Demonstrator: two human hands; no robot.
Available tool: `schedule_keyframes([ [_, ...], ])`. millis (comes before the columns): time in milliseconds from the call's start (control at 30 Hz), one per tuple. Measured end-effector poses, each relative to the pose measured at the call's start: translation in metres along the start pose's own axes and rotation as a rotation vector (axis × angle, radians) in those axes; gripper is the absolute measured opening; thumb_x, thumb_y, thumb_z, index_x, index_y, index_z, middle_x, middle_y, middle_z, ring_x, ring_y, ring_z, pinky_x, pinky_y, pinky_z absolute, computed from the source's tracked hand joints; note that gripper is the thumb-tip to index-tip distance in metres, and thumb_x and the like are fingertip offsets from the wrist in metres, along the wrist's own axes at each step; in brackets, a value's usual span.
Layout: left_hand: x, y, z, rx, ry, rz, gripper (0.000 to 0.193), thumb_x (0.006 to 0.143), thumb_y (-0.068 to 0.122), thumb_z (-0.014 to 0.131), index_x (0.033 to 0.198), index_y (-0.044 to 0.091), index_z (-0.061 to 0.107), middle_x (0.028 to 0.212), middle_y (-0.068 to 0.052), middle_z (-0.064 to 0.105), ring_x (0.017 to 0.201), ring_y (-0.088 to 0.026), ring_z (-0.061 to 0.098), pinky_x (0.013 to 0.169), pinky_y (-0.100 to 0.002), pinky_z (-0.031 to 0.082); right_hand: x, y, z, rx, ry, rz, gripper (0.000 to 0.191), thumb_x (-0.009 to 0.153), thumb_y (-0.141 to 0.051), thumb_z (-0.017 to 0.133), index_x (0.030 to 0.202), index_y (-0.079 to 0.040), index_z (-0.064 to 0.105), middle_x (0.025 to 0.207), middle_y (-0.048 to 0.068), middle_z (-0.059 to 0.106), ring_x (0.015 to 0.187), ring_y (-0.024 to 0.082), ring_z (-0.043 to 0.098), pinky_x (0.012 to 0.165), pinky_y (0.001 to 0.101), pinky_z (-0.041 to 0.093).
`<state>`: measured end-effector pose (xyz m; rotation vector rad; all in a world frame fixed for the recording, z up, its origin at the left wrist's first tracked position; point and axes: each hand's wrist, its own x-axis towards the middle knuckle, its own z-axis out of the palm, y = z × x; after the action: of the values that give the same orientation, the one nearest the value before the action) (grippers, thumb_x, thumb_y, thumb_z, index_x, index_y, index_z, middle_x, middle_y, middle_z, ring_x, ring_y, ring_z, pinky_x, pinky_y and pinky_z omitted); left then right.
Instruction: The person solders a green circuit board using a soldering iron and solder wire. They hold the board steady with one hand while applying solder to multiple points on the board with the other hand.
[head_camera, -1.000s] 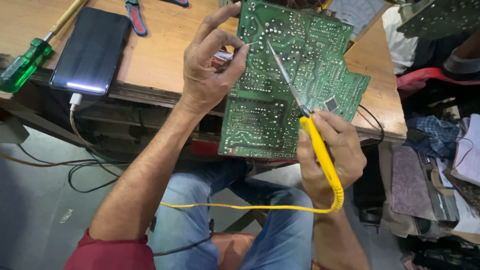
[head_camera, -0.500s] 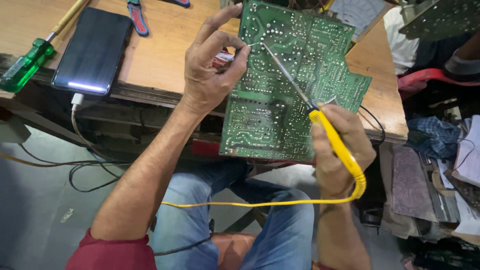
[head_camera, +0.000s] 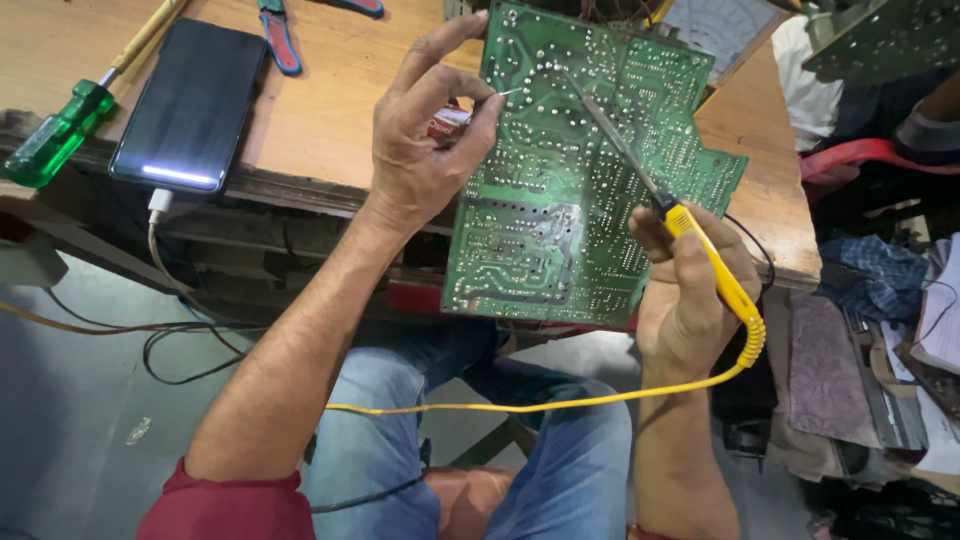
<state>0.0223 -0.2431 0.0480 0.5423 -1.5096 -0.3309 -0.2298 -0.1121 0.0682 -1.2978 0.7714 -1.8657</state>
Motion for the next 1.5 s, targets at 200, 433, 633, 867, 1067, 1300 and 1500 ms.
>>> schedule_keyframes([
  [200, 0.003, 0.000, 0.000, 0.021, -0.001, 0.034, 0.012, 0.099, -0.002, 0.077, 0.103, 0.004, 0.068, 0.153, -0.010, 0.056, 0.122, -0.018, 0.070, 0.088, -0.025, 0.063, -0.002, 0.003, -0.002, 0.004, -0.012, -0.019, 0.026, 0.108, -0.006, 0.066, 0.129, 0.009, 0.064, 0.116, 0.019, 0.070, 0.106, 0.030, 0.072, 0.104, 0.0459, 0.059],
  [433, 0.004, 0.005, 0.000, 0.041, 0.018, 0.061, 0.012, 0.093, -0.005, 0.076, 0.098, 0.001, 0.067, 0.145, -0.013, 0.056, 0.124, -0.024, 0.067, 0.093, -0.032, 0.061, 0.000, 0.010, 0.001, -0.082, -0.029, -0.057, 0.027, 0.107, -0.004, 0.065, 0.128, 0.012, 0.062, 0.119, 0.019, 0.070, 0.107, 0.030, 0.071, 0.107, 0.0474, 0.058],
  [633, 0.003, 0.003, 0.000, -0.034, 0.014, -0.027, 0.012, 0.099, -0.004, 0.076, 0.104, 0.003, 0.068, 0.152, -0.010, 0.058, 0.103, -0.010, 0.072, 0.074, -0.022, 0.057, -0.002, 0.011, 0.002, -0.110, -0.014, -0.081, 0.027, 0.105, -0.003, 0.063, 0.127, 0.013, 0.061, 0.120, 0.020, 0.069, 0.106, 0.030, 0.071, 0.107, 0.0475, 0.058],
  [867, -0.001, -0.002, 0.000, -0.183, 0.147, -0.113, 0.009, 0.102, -0.003, 0.071, 0.102, 0.003, 0.063, 0.130, -0.007, 0.061, 0.083, -0.002, 0.063, 0.067, -0.019, 0.054, -0.006, 0.013, 0.002, -0.118, 0.024, -0.084, 0.030, 0.103, -0.006, 0.065, 0.124, 0.015, 0.061, 0.116, 0.021, 0.069, 0.104, 0.030, 0.071, 0.105, 0.0434, 0.058],
  [1067, -0.005, -0.004, 0.000, -0.238, 0.262, -0.176, 0.012, 0.108, -0.003, 0.069, 0.103, 0.003, 0.060, 0.099, 0.002, 0.057, 0.078, -0.004, 0.053, 0.069, -0.020, 0.044, -0.008, 0.018, -0.006, -0.170, 0.034, -0.122, 0.032, 0.102, -0.008, 0.068, 0.124, 0.015, 0.062, 0.105, 0.018, 0.068, 0.101, 0.027, 0.071, 0.103, 0.0364, 0.055],
  [1300, -0.011, -0.002, -0.003, -0.278, 0.257, -0.271, 0.010, 0.107, 0.000, 0.063, 0.104, 0.004, 0.056, 0.090, 0.004, 0.057, 0.075, -0.002, 0.052, 0.068, -0.020, 0.044, -0.011, 0.024, -0.008, -0.163, 0.012, -0.164, 0.031, 0.102, -0.008, 0.071, 0.122, 0.015, 0.064, 0.102, 0.015, 0.067, 0.097, 0.021, 0.067, 0.102, 0.0354, 0.052],
  [1500, -0.008, 0.000, -0.003, -0.249, 0.225, -0.200, 0.013, 0.105, -0.003, 0.068, 0.101, 0.002, 0.057, 0.094, 0.001, 0.054, 0.078, -0.003, 0.051, 0.068, -0.020, 0.043, -0.013, 0.021, 0.000, -0.217, -0.008, -0.194, 0.032, 0.101, -0.010, 0.071, 0.123, 0.013, 0.064, 0.117, 0.021, 0.069, 0.110, 0.026, 0.069, 0.110, 0.0390, 0.054],
])
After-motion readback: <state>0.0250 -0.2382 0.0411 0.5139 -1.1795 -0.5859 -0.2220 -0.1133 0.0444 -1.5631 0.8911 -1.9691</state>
